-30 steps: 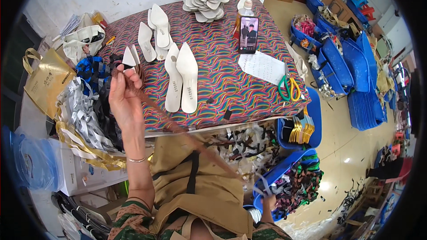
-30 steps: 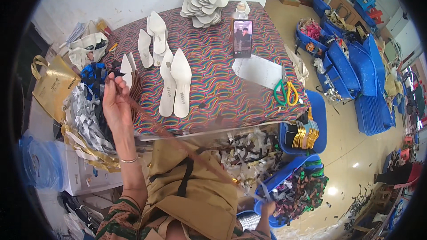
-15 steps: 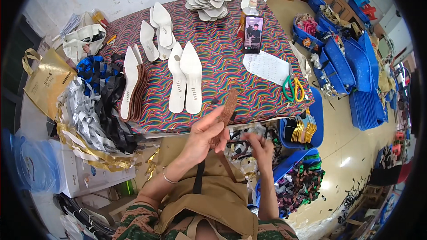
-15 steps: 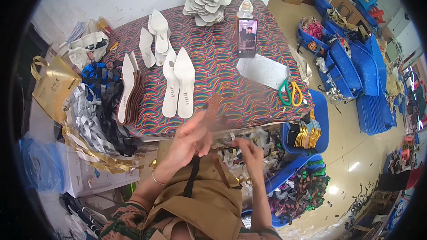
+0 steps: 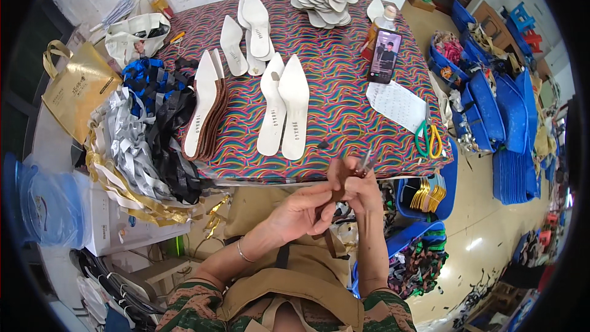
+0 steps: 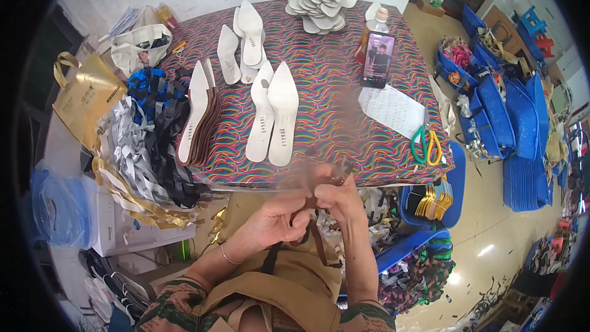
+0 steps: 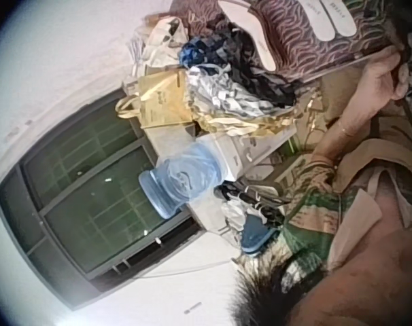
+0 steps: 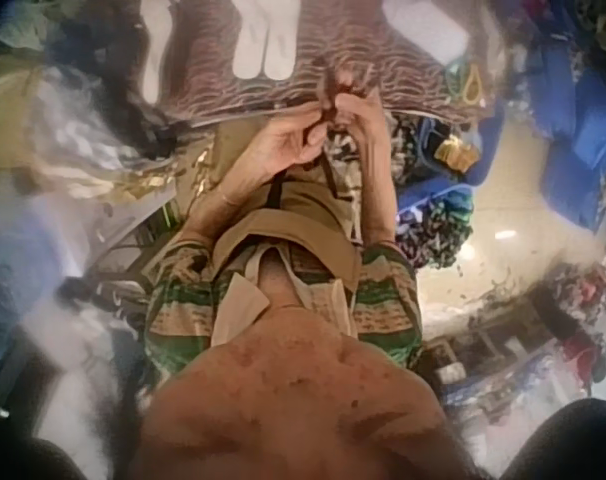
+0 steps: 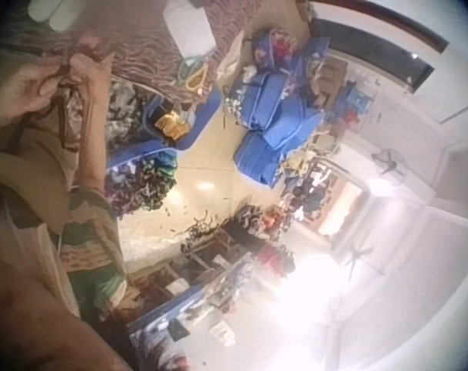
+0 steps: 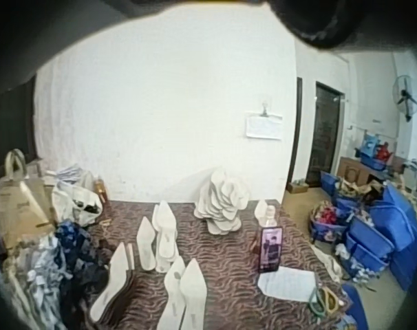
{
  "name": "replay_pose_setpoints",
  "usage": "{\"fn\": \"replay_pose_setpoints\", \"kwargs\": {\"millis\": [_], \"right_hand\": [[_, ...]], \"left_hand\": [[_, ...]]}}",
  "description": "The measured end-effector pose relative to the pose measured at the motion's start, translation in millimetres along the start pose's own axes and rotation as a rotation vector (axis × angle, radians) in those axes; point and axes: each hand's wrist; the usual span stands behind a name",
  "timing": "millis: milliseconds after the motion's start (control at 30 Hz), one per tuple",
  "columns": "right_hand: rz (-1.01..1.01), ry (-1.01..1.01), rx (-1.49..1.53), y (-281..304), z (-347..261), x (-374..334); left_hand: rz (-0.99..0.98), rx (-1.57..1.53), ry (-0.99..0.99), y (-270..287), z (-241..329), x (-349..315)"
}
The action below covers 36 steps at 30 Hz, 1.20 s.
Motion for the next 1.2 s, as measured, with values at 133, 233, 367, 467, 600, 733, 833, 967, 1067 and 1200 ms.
{"fn": "replay_pose_setpoints", "kwargs": {"millis": [133, 233, 367, 467, 600, 733, 833, 967, 1067, 1200], "right_hand": [[0.102, 0.118, -0.07, -17.4, -20.0, -7.1], [0.096, 0.353, -0.098, -17.7, -43.9, -27.3], [0.084, 0.505, -0.308, -18.1, -69.5, -63.6], [0.253, 0.491, -0.41, -25.9, -64.4, -70.6], [0.461, 0.275, -0.448, -24.9, -56.7, -61.5], [0.599, 0.167, -0.426, -20.1, -49.9, -46.0], [0.588, 0.205, -0.502, -14.8, -45.6, -43.6], [0.566, 0.292, -0.435, -33.2, -39.1, -32.9], [0.488, 0.313, -0.61, -42.4, -28.5, -32.3], [0.347, 0.386, -0.765, -60.3, -17.6, -25.7]], "left_hand": [[0.081, 0.27, 0.055, -9.2, 12.0, 5.0], [0.354, 0.877, -0.362, -1.1, 38.0, 23.3], [0.87, 1.721, -0.646, 59.6, 124.3, 68.5], [1.055, 2.033, -0.716, 87.5, 152.7, 102.1], [1.093, 2.052, -0.614, 87.9, 143.9, 114.7], [0.911, 1.609, -0.744, 96.1, 145.2, 105.4], [0.726, 1.355, -0.897, 68.4, 124.3, 82.7], [0.511, 0.65, -0.415, 31.4, 79.7, 42.4], [0.07, 0.192, -0.195, 28.6, 51.2, 27.5], [-0.325, -0.119, -0.061, 24.7, 31.0, 21.7]]}}
Point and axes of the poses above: each hand's wrist, its own x-axis towards the middle knuckle, its own y-axis out of the back of the hand, z = x × y, and after that the axes turned 4 degrees about -z, right-handed
